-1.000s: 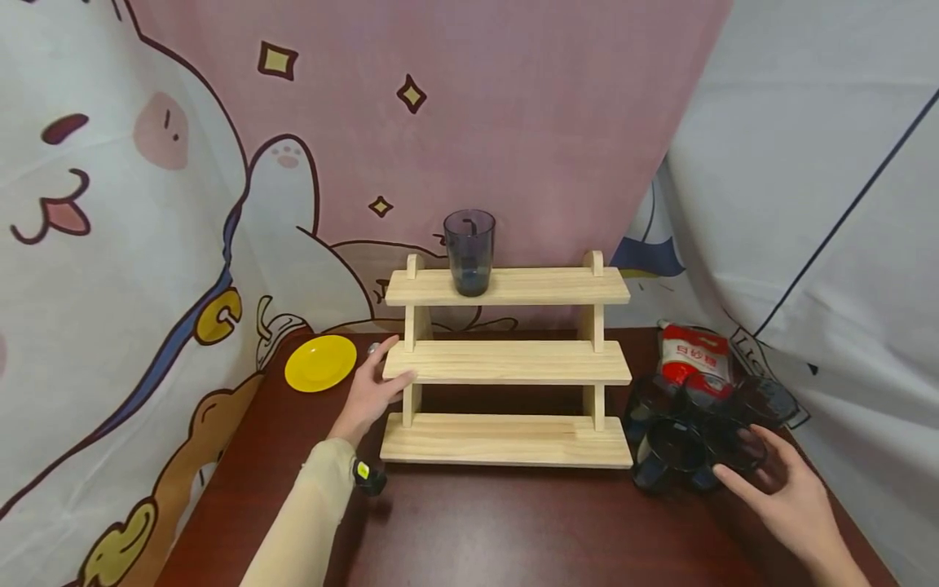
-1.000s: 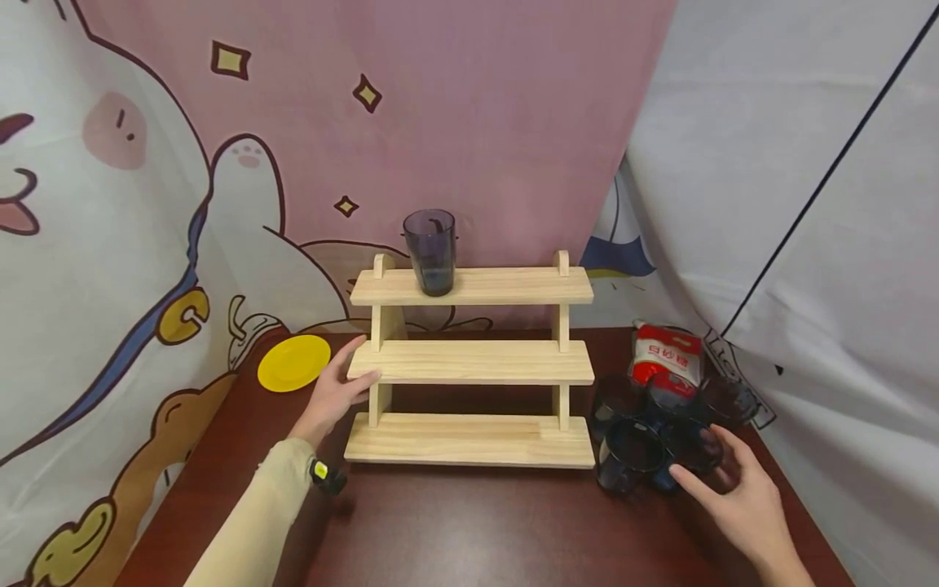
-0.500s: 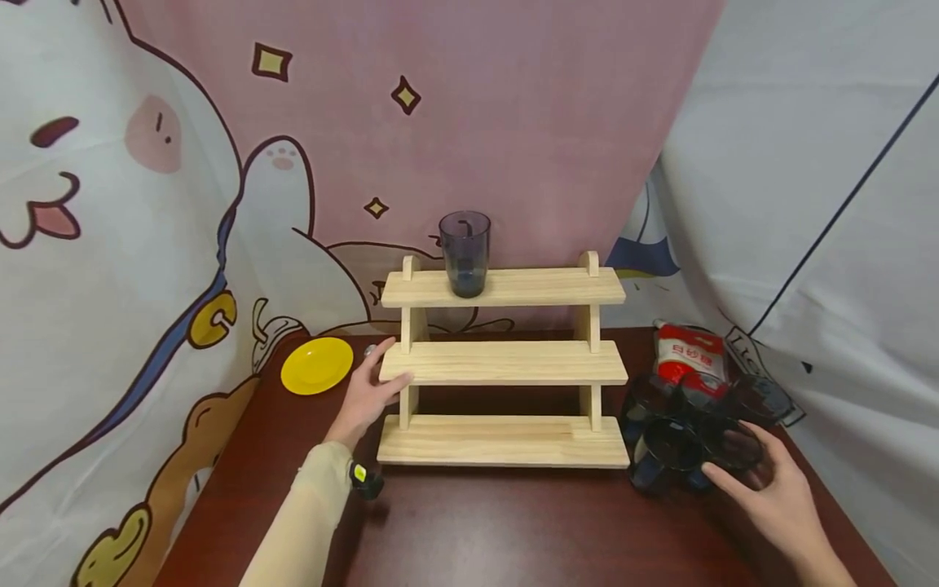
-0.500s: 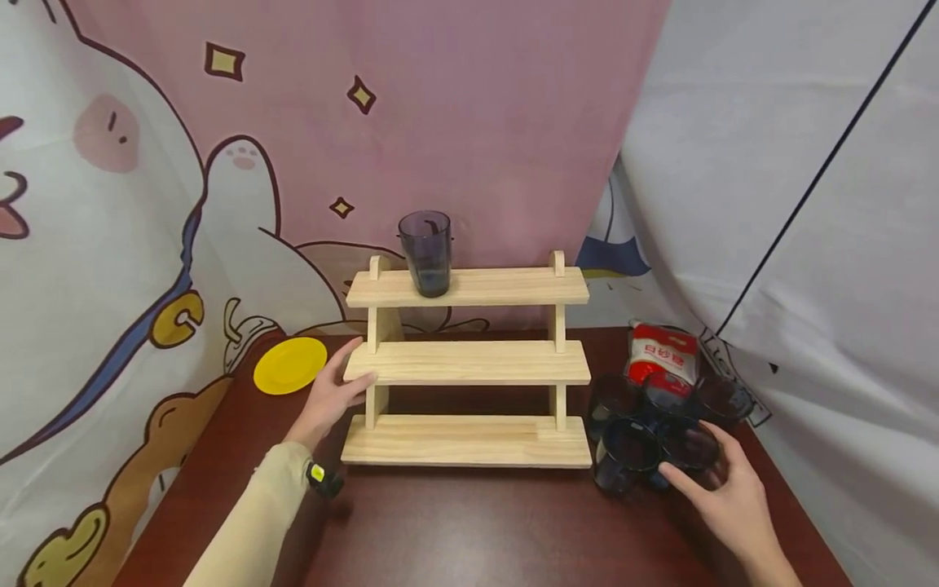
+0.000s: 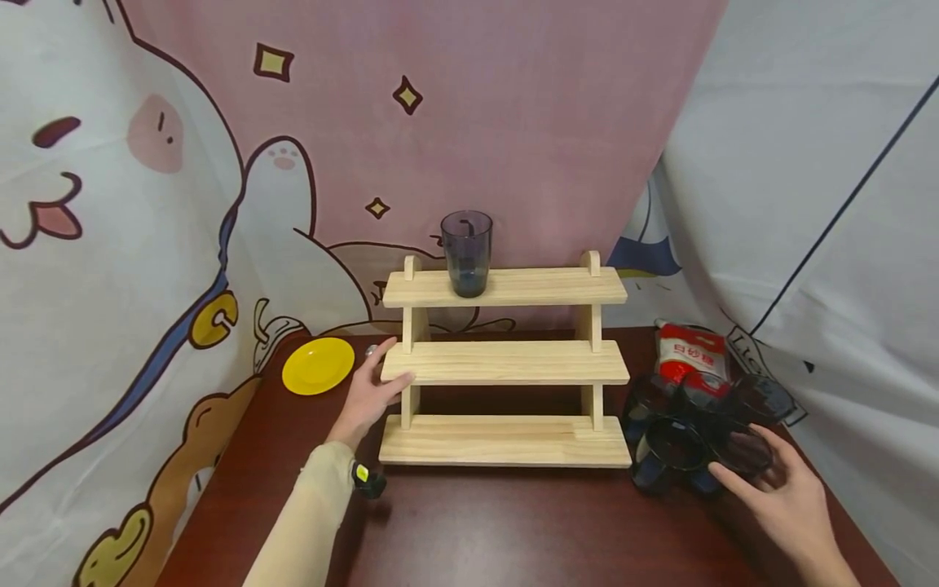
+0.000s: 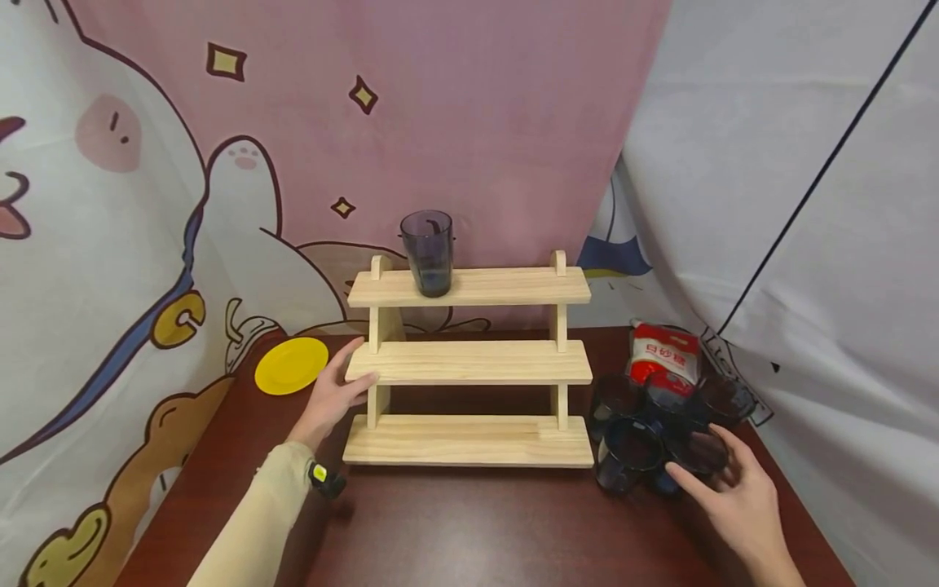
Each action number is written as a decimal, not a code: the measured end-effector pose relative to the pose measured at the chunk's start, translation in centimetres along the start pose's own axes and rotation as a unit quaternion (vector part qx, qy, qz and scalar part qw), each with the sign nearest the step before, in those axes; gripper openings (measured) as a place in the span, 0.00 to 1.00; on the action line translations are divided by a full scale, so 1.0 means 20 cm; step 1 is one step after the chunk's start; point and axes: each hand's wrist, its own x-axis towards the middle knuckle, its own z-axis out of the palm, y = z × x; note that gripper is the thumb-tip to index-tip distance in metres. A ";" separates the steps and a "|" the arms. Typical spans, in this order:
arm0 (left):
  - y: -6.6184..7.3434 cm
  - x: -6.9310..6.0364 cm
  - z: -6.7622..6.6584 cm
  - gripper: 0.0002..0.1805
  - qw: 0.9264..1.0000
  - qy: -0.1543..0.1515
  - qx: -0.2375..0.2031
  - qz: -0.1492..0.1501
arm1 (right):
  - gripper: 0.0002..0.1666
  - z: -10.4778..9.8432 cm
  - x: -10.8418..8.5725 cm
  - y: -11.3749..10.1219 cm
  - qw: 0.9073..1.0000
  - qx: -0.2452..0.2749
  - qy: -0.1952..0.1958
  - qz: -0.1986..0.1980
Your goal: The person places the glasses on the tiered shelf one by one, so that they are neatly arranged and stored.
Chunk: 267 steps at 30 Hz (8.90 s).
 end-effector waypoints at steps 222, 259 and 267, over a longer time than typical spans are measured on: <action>-0.01 0.01 0.00 0.43 1.000 0.007 0.001 0.005 | 0.58 -0.06 0.06 -0.49 0.977 -0.042 -0.049 -0.201; 0.00 0.01 0.00 0.43 1.000 0.005 -0.007 -0.013 | 0.55 0.18 -0.07 -0.25 0.991 -0.075 -0.074 -0.081; 0.00 0.01 0.01 0.41 1.000 0.006 -0.007 0.009 | 0.50 0.22 -0.08 -0.24 0.995 0.003 -0.067 -0.077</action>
